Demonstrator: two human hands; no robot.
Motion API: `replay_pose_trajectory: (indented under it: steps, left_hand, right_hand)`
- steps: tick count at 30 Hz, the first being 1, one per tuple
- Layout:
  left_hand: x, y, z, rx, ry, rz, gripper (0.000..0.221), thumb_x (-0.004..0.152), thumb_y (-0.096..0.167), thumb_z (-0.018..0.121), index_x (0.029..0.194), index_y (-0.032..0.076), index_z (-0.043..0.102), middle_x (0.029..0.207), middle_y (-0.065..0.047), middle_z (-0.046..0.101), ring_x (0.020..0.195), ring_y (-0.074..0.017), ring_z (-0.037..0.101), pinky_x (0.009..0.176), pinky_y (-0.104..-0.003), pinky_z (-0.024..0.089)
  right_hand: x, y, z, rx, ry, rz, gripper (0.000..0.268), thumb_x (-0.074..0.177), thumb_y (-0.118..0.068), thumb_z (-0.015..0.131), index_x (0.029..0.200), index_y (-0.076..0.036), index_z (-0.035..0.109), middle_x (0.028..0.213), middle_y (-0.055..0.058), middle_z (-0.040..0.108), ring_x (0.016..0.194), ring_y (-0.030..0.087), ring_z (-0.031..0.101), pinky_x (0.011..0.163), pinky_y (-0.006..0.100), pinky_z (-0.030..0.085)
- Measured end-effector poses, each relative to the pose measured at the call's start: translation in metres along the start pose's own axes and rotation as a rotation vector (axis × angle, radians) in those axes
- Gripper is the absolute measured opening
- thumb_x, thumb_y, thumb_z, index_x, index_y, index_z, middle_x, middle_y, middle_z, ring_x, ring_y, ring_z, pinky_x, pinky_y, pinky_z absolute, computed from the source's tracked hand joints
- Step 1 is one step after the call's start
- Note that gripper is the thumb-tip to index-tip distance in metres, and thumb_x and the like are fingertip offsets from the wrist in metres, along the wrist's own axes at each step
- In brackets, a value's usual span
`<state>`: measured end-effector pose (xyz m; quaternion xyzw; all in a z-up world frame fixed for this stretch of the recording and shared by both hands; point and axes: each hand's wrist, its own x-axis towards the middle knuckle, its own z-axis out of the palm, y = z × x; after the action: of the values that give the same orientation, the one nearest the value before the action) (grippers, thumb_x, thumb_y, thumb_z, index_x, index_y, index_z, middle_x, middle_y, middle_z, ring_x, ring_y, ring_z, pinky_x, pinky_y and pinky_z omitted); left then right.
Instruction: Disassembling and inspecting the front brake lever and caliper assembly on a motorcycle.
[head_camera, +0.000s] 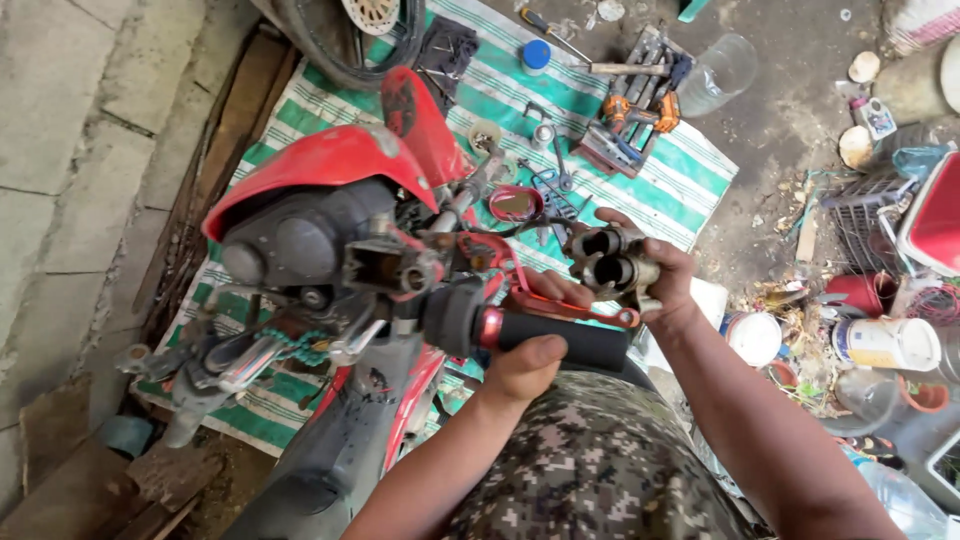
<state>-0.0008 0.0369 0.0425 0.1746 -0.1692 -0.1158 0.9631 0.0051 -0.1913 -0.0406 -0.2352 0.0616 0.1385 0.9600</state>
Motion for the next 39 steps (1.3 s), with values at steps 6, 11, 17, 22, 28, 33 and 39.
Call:
replay_pose_trajectory:
  steps: [6,11,17,22,28,33,39]
  left_hand:
    - [0.002,0.009,0.007,-0.091,-0.1,-0.129,0.095,0.091,0.027,0.084,0.17,0.007,0.034,0.175,-0.024,0.04,0.161,-0.0403,0.041,0.124,-0.044,0.044]
    - [0.0,0.003,0.01,-0.068,-0.026,-0.127,0.097,0.085,0.033,0.082,0.168,0.007,0.038,0.171,-0.023,0.044,0.163,-0.0386,0.038,0.129,-0.05,0.036]
    - [0.01,-0.008,0.045,-0.023,0.134,0.042,0.064,0.084,0.035,0.078,0.135,0.005,0.054,0.128,-0.017,0.058,0.129,-0.0329,0.058,0.119,-0.053,0.041]
    - [0.004,-0.009,0.038,0.048,0.207,0.038,0.051,0.083,0.041,0.076,0.114,0.012,0.05,0.104,-0.008,0.048,0.101,-0.0267,0.053,0.097,-0.051,0.041]
    - [-0.002,-0.008,0.036,0.087,0.276,0.045,0.04,0.081,0.041,0.073,0.102,0.016,0.051,0.089,-0.003,0.05,0.082,-0.0209,0.055,0.083,-0.046,0.039]
    - [0.002,-0.002,0.05,0.065,0.236,-0.04,0.098,0.087,0.046,0.082,0.165,0.004,0.041,0.166,-0.027,0.049,0.148,-0.0418,0.056,0.124,-0.058,0.039]
    - [-0.013,-0.008,0.036,0.022,0.251,0.019,0.093,0.089,0.043,0.083,0.162,-0.001,0.044,0.162,-0.03,0.054,0.156,-0.0454,0.047,0.13,-0.062,0.035]
  right_hand:
    - [0.013,-0.012,0.012,-0.083,-0.144,-0.074,0.105,0.081,-0.035,0.077,0.166,0.007,0.033,0.148,0.029,0.065,0.128,0.043,0.071,0.086,0.054,0.073]
    - [0.02,-0.029,0.013,-0.125,-0.176,-0.024,0.11,0.069,-0.034,0.08,0.161,0.008,0.036,0.141,0.031,0.066,0.124,0.042,0.074,0.096,0.055,0.068]
    - [0.028,-0.049,-0.007,-0.209,-0.269,-0.005,0.099,0.066,-0.039,0.079,0.149,0.004,0.045,0.14,0.029,0.069,0.14,0.037,0.066,0.108,0.051,0.061]
    - [0.033,-0.05,-0.006,-0.205,-0.332,0.003,0.091,0.068,-0.038,0.082,0.143,-0.001,0.048,0.142,0.029,0.07,0.15,0.036,0.058,0.118,0.05,0.054]
    - [0.043,-0.046,0.001,-0.186,-0.366,-0.012,0.086,0.068,-0.036,0.085,0.139,-0.004,0.048,0.146,0.027,0.067,0.153,0.034,0.055,0.123,0.049,0.05]
    - [0.045,-0.042,0.004,-0.158,-0.357,-0.001,0.086,0.065,-0.031,0.085,0.136,-0.001,0.047,0.145,0.031,0.063,0.15,0.039,0.056,0.123,0.054,0.049]
    - [0.046,-0.046,0.02,-0.193,-0.362,0.0,0.081,0.068,-0.034,0.086,0.133,-0.002,0.051,0.14,0.028,0.067,0.155,0.037,0.051,0.126,0.051,0.046]
